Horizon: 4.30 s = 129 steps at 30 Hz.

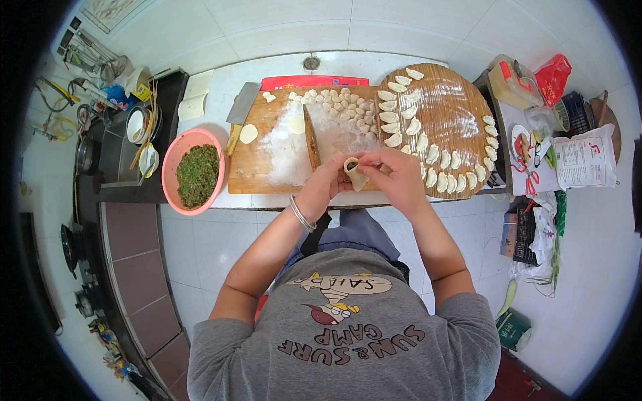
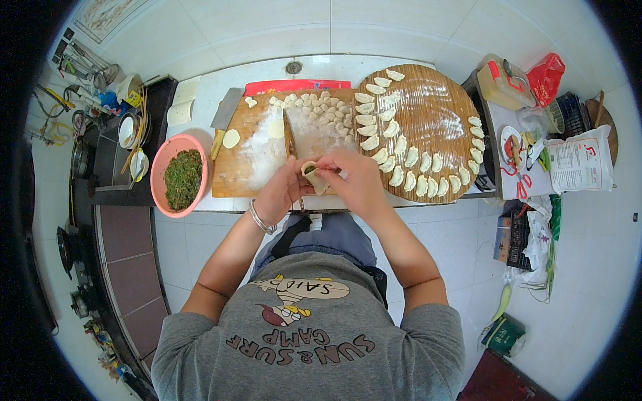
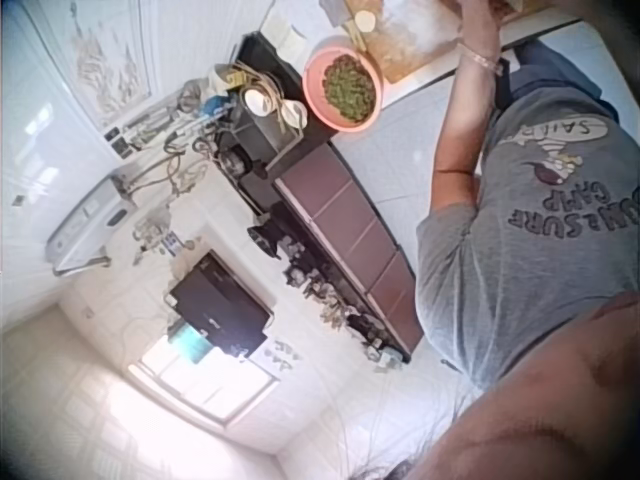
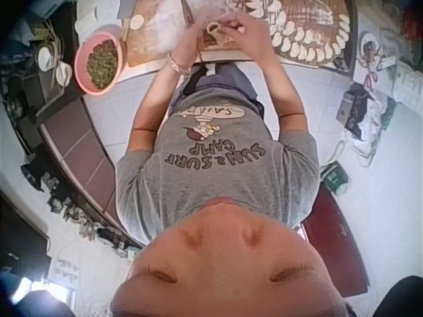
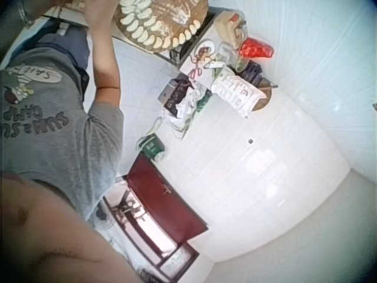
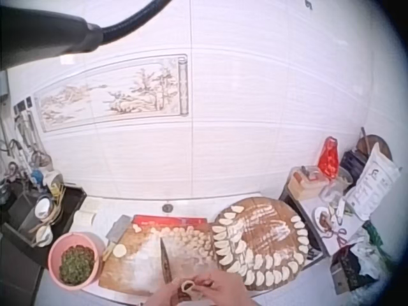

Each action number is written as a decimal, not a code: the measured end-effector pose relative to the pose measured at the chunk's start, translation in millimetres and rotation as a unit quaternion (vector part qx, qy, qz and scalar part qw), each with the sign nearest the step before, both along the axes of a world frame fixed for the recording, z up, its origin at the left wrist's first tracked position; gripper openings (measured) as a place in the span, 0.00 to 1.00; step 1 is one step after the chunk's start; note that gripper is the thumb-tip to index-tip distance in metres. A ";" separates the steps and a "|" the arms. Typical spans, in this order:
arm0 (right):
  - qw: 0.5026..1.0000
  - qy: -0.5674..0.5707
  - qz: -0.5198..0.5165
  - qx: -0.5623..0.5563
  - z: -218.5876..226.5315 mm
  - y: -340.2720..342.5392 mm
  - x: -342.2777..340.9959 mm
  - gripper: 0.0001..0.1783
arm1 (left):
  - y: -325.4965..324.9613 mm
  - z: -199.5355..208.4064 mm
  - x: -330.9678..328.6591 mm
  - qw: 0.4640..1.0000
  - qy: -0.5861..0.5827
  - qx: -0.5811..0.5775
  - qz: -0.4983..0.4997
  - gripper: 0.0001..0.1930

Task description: The person prepares dumplings by scooping a green vegetable filling onto circular dough wrappers and folding them into crescent shapes. The finished dumplings are placed in neat rows on a large wooden tray. The person uses a spoon to transfer the filling and their hands to seal the dough.

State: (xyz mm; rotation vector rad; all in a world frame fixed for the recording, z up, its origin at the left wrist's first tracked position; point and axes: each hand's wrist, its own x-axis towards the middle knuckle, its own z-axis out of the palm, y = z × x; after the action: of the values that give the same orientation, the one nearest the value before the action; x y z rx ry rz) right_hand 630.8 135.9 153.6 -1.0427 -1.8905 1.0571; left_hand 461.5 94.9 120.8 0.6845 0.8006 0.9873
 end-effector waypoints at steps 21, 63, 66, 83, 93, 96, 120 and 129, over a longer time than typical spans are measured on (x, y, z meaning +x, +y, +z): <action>0.994 -0.047 0.031 0.099 -9.8 3.8 3.6 0.11 | 0.6 1.0 -0.7 0.999 0.003 -0.018 -0.045 0.30; 0.903 -0.178 0.190 0.342 -0.1 32.5 0.5 0.09 | 9.1 1.4 -9.7 0.995 -0.029 -0.053 -0.074 0.37; 0.917 -0.160 0.147 0.333 0.0 32.4 0.2 0.12 | 13.6 -1.2 -9.7 0.994 -0.032 -0.079 -0.068 0.36; 0.977 -0.005 -0.064 0.203 -22.8 -8.9 -0.8 0.06 | 11.0 13.2 10.5 0.955 -0.269 -0.064 0.105 0.34; 0.983 -0.100 -0.085 0.131 -6.1 -16.0 6.4 0.08 | 11.9 9.6 13.8 0.957 -0.244 -0.081 0.137 0.35; 0.978 -0.097 -0.012 0.182 -5.0 -3.9 18.5 0.08 | 10.7 10.1 7.4 0.963 -0.244 -0.057 0.101 0.36; 0.959 -0.078 0.041 0.270 4.1 13.0 28.5 0.09 | 11.5 17.3 8.7 0.977 -0.194 -0.056 0.065 0.36; 0.966 -0.065 0.056 0.244 -4.0 14.1 22.3 0.08 | 10.0 13.2 17.2 0.986 -0.148 -0.061 0.043 0.34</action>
State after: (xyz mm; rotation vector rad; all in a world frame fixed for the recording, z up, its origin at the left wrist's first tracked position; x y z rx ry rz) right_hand 653.1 150.1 149.6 -0.7373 -2.1877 0.5396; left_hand 478.6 104.9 133.9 0.3874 0.6260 1.0789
